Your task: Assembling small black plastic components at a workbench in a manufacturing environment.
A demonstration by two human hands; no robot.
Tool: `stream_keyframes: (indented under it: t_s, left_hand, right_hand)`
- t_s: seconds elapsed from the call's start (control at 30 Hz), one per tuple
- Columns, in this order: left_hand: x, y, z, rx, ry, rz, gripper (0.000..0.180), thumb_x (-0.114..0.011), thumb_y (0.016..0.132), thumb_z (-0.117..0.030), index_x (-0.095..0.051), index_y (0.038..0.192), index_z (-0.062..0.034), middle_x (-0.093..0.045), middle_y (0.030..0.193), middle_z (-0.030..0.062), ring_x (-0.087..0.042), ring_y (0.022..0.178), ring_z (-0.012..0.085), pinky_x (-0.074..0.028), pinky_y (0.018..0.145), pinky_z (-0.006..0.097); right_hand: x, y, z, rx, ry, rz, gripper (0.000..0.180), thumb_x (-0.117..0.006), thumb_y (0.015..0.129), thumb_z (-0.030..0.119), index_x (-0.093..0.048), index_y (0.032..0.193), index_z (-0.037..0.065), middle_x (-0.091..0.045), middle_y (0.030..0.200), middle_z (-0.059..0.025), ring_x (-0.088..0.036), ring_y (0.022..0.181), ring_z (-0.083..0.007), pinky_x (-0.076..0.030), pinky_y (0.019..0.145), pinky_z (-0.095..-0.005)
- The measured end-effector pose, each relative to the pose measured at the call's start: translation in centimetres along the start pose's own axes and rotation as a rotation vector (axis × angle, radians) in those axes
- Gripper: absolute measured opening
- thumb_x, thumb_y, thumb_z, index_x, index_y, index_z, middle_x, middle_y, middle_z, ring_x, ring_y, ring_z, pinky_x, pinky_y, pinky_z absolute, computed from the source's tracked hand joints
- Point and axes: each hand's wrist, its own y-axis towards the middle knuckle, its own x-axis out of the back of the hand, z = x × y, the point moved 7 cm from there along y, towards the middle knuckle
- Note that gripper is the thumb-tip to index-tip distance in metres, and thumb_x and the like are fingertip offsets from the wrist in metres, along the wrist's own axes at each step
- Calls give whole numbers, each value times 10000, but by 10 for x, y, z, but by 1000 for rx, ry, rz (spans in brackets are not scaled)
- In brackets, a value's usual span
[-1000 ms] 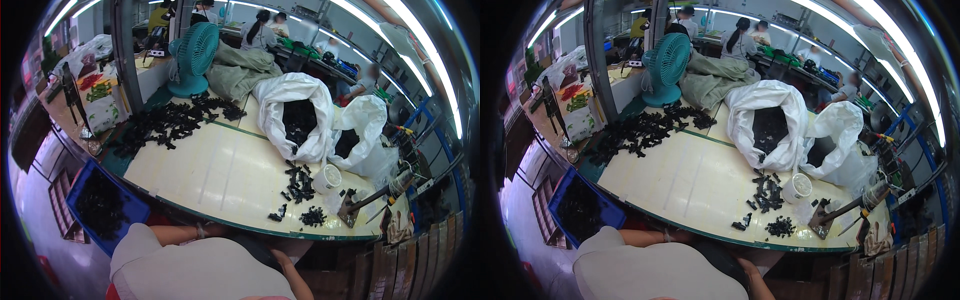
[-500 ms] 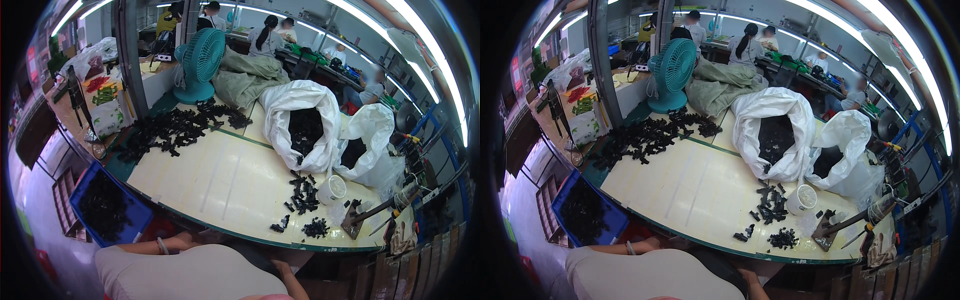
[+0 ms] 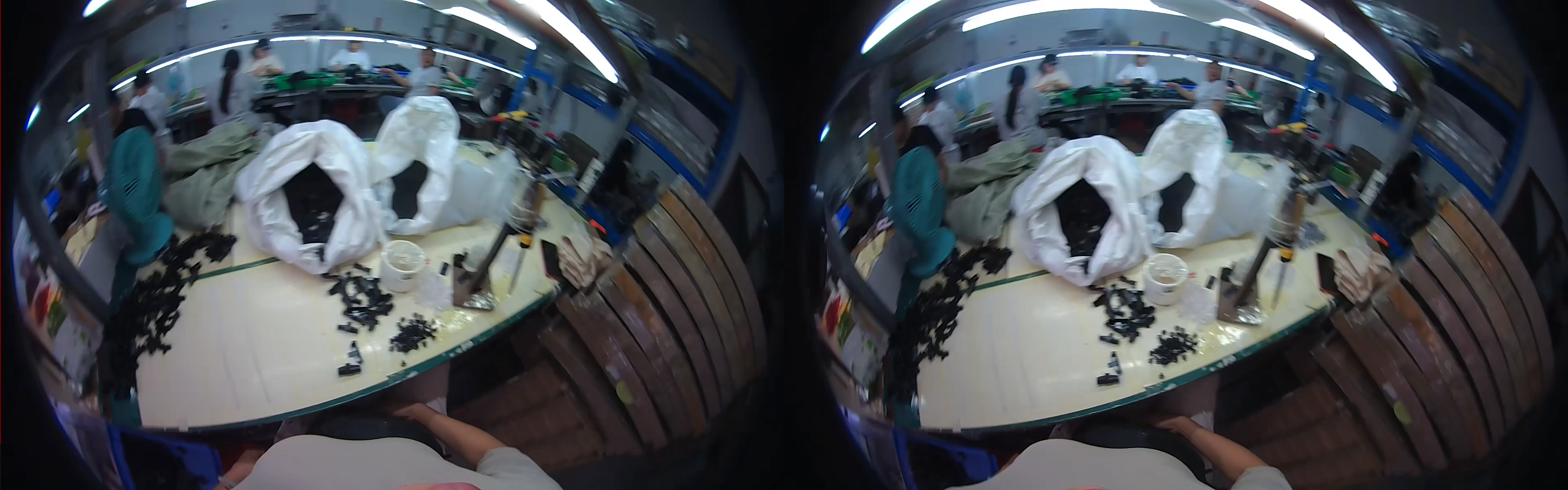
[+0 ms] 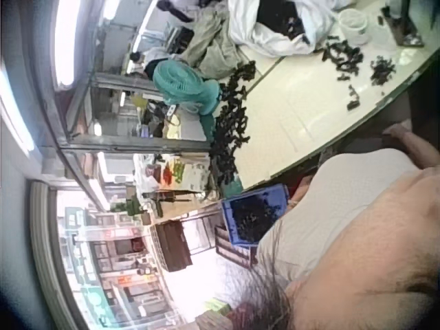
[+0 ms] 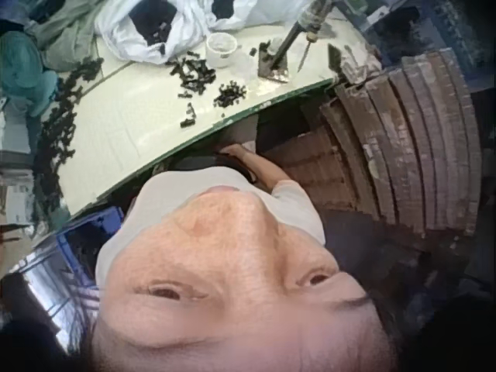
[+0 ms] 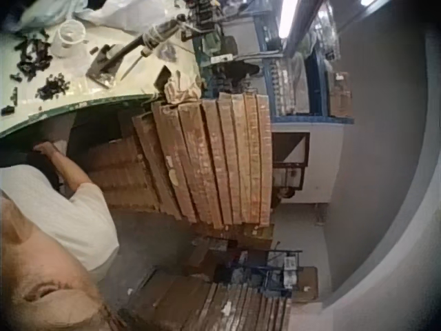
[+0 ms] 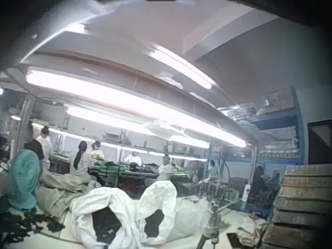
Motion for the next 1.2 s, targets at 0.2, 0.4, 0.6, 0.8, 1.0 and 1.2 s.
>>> stream_keyframes:
  t_s: [0.2, 0.4, 0.6, 0.8, 1.0, 1.2]
  left_hand:
    - [19, 102, -165, -230, 528, 547, 392, -672, 820, -284, -642, 1094, -6, -674, 1012, 132, -630, 896, 172, -500, 774, 317]
    - [13, 113, -259, -352, 774, 764, 361, -659, 829, -256, -639, 1095, -12, -677, 997, 122, -639, 871, 176, -510, 750, 315]
    - [28, 55, -307, -389, 795, 755, 331, -645, 839, -227, -636, 1096, -18, -680, 982, 112, -649, 845, 180, -520, 726, 313]
    - [47, -37, -304, -239, 633, 677, 303, -632, 848, -198, -633, 1096, -24, -683, 967, 103, -658, 820, 184, -530, 702, 311]
    - [75, -134, -298, 45, 247, 406, 199, -529, 883, -13, -626, 1053, -47, -681, 895, 41, -665, 665, 118, -526, 546, 233]
    - [118, -58, -365, -268, 154, 96, 149, -642, 855, -85, -643, 988, -18, -649, 780, 56, -631, 622, 121, -486, 530, 236]
  right_hand:
    - [-90, 211, -85, 395, 629, 18, 312, -674, 788, 323, -700, 1010, 105, -669, 956, -53, -613, 837, -169, -466, 793, -344]
    - [-56, 129, -15, 286, 873, 371, 250, -674, 748, 227, -720, 960, 102, -685, 913, -49, -641, 814, -177, -493, 758, -373]
    - [-62, 119, -26, 274, 918, 430, 328, -620, 813, 207, -644, 1089, 32, -656, 1009, -118, -611, 929, -241, -473, 820, -411]
    - [23, -42, 96, 496, -98, -51, 441, -512, 868, 316, -563, 1188, 17, -588, 1138, -251, -576, 1015, -382, -459, 877, -429]
    - [112, -184, 133, 266, -269, -202, 444, -507, 904, 389, -632, 974, -31, -633, 962, -232, -600, 924, -406, -483, 781, -451]
    - [170, -257, 138, 279, 228, -466, 183, -645, 850, 122, -635, 956, -26, -653, 748, -122, -637, 638, -182, -498, 581, -282]
